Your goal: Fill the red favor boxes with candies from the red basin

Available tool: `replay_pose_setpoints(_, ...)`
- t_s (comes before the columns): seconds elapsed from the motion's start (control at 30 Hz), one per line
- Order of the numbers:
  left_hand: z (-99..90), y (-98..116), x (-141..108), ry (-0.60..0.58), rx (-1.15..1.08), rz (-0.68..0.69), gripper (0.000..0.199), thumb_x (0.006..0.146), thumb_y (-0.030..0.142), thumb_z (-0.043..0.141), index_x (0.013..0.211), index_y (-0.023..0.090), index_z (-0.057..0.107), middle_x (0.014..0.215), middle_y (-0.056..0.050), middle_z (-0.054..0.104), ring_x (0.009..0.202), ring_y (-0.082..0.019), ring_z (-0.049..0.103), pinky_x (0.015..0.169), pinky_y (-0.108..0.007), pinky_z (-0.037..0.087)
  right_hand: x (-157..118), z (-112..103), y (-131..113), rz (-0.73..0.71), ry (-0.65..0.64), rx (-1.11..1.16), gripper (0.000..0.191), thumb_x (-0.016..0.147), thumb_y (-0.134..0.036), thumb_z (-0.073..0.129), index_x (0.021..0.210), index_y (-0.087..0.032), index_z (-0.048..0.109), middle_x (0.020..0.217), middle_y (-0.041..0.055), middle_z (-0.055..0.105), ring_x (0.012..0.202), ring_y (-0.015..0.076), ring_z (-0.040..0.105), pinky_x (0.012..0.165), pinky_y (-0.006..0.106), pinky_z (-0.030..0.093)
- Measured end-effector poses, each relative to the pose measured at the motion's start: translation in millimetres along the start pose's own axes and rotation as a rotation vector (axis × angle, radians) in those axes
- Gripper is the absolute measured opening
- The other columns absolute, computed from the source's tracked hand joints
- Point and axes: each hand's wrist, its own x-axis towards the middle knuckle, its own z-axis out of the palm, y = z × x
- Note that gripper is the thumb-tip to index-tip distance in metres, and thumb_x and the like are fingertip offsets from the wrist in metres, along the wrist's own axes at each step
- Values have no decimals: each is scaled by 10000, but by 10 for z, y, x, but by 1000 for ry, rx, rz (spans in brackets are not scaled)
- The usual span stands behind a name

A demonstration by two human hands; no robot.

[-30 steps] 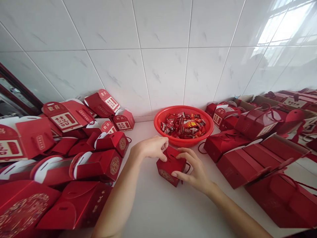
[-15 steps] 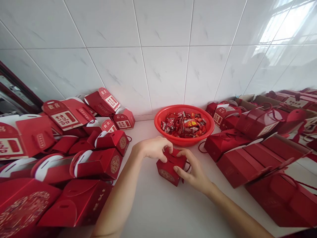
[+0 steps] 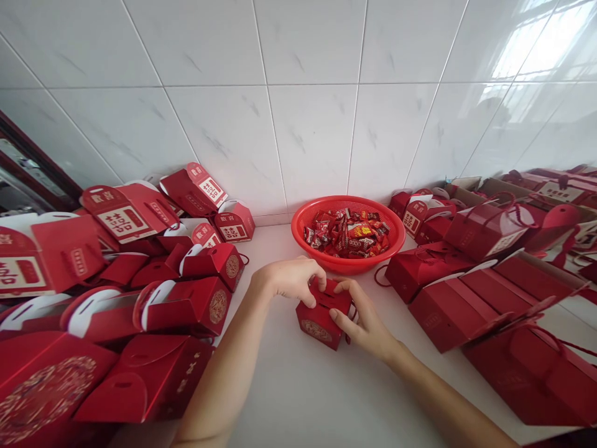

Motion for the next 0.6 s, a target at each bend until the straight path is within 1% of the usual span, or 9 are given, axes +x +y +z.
replay_pose_setpoints(0.27, -5, 6, -6, -4, 6, -1, 339, 669, 286, 708, 1005, 244, 717, 1025, -20, 687, 888, -213, 634, 652, -257, 440, -11, 6, 19, 26, -6, 25, 211, 921, -385, 552, 1049, -225, 498, 1191, 96, 611, 1010, 224, 613, 781, 325, 522)
replay_pose_setpoints(0.37, -19, 12, -21, -5, 11, 10, 338, 668, 288, 718, 1003, 241, 710, 1022, -18, 684, 906, -213, 635, 653, -255, 437, -11, -2, 13, 7, 0, 23, 214, 917, -375, 553, 1057, -224, 494, 1186, 92, 611, 991, 217, 606, 802, 334, 521)
replay_pose_setpoints(0.47, -28, 23, -35, -6, 16, 16, 324, 672, 290, 718, 992, 243, 700, 1034, -11, 675, 884, -203, 632, 650, -256, 432, -13, -9, 9, 3, 10, 16, 225, 916, -372, 559, 1072, -228, 486, 1177, 87, 624, 983, 214, 606, 836, 350, 523)
replay_pose_setpoints(0.6, -23, 21, -34, -15, 11, 6, 325, 674, 309, 716, 987, 244, 660, 1072, -8, 657, 895, -202, 621, 659, -259, 428, -18, -8, 21, -6, 24, 21, 293, 914, -387, 574, 1142, -229, 480, 1244, 99, 609, 1071, 234, 608, 887, 368, 527)
